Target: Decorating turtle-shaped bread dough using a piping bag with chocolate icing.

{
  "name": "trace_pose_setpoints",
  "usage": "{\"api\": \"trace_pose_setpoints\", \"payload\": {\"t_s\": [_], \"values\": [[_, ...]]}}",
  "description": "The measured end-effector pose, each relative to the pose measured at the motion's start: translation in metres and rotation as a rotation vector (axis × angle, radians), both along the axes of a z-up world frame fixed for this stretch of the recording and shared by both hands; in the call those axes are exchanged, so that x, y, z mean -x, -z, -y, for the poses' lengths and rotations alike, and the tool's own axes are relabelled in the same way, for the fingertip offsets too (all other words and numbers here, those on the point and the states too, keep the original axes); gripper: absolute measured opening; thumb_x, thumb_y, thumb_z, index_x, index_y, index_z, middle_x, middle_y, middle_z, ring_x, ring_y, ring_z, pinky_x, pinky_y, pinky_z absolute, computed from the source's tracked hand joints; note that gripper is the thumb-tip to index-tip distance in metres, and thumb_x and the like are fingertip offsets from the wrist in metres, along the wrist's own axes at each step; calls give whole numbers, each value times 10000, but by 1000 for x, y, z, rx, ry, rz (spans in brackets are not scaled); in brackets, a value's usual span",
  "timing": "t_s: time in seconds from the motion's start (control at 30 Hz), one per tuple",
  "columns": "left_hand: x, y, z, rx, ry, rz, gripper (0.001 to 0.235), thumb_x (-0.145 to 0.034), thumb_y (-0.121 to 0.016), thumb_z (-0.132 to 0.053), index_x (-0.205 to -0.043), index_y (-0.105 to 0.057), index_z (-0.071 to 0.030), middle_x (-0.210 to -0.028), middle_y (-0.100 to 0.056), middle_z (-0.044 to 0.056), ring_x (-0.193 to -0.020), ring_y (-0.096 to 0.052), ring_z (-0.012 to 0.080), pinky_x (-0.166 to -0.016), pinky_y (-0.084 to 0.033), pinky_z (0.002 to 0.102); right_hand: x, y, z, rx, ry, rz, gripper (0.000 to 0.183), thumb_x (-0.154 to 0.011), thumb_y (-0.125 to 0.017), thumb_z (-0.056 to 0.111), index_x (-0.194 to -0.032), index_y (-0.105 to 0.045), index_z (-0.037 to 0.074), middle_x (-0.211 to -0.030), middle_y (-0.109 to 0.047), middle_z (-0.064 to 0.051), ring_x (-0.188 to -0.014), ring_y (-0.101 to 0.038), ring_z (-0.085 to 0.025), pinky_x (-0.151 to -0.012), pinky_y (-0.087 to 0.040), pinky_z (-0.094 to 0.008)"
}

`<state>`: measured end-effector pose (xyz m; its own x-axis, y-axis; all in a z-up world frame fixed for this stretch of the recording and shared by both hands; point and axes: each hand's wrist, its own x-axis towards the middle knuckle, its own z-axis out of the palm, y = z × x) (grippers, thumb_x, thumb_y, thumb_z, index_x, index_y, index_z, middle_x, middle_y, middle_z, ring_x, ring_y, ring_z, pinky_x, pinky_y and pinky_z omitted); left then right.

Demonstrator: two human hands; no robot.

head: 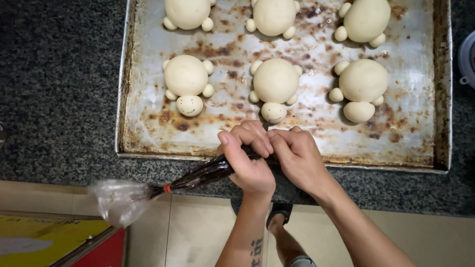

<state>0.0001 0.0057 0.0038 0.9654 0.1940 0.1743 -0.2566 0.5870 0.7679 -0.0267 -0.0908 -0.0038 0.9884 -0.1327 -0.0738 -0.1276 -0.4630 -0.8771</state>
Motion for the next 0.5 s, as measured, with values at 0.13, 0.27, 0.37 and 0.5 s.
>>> {"api": "trace_pose_setpoints", "payload": {"t_s": [0.13,0.27,0.37,0.5], "values": [[1,2,0,32,49,-48,561,-1165,-314,-400,-711,-389,-80,-609,-404,42,-604,-406,169,-673,-367,342,0,0,1,9,-26,72,323,-1013,-536,180,-773,-673,13,-534,-575,-101,-486,-525,-188,-542,-423,-359],[-2,1,-1,47,71,-67,548,-1158,-320,-386,-712,-387,-74,-603,-404,44,-595,-406,165,-640,-361,330,-3,-9,-3,-50,25,-90,328,-996,-530,188,-768,-672,-1,-509,-569,-121,-447,-524,-195,-480,-419,-364],[-2,0,-1,29,65,-64,551,-1162,-320,-386,-713,-385,-74,-604,-407,46,-599,-411,165,-648,-365,330,-3,-9,-3,-49,33,-94,316,-994,-532,188,-794,-681,-6,-510,-566,-129,-444,-526,-191,-474,-422,-362],[-3,1,0,14,57,-66,559,-1159,-316,-393,-707,-389,-71,-611,-416,50,-603,-419,166,-650,-367,329,-1,0,-1,37,8,-6,324,-1015,-545,191,-810,-699,-6,-534,-574,-133,-467,-503,-184,-511,-414,-359]]}}
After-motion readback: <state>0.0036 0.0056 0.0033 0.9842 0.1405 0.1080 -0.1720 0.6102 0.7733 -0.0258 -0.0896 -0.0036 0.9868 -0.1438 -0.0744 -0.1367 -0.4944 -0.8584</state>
